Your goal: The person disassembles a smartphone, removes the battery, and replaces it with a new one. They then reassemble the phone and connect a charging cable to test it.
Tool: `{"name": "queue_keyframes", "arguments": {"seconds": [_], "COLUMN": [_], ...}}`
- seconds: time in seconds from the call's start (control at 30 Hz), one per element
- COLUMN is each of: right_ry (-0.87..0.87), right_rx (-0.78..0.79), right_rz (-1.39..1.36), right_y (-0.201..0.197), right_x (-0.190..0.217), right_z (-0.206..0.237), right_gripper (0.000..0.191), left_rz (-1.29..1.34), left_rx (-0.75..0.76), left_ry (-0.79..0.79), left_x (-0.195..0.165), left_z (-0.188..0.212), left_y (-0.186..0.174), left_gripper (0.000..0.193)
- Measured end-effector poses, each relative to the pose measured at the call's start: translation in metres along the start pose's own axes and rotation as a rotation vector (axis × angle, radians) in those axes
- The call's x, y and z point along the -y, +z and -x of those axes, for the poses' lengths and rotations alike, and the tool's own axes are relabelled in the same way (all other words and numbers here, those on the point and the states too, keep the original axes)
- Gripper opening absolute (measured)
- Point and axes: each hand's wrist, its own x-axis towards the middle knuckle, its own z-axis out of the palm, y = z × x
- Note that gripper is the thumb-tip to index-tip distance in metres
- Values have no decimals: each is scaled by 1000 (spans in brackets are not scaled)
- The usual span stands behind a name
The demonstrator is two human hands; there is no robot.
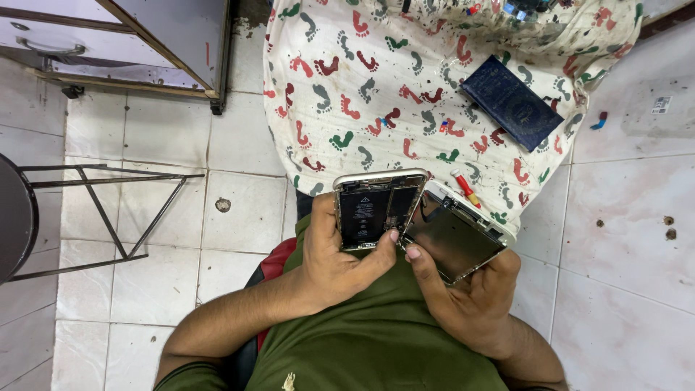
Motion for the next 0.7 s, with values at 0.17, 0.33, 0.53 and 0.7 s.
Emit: {"name": "queue_keyframes", "arguments": {"seconds": [0.17,0.33,0.53,0.7], "right_ry": [-28,-42,-42,-11], "right_rx": [-13,-16,3,-6], "right_rz": [136,110,36,35], "right_y": [0,2,2,3], "right_x": [-1,0,0,0], "right_z": [-1,-1,-1,0], "right_gripper": [64,63,61,61], "left_rz": [-33,-41,-1,0], "left_rx": [-11,-17,-8,-21], "left_ry": [25,28,38,31], "left_x": [1,1,3,3], "left_z": [1,2,2,2], "left_y": [2,3,3,5], "left_gripper": [51,51,50,50]}}
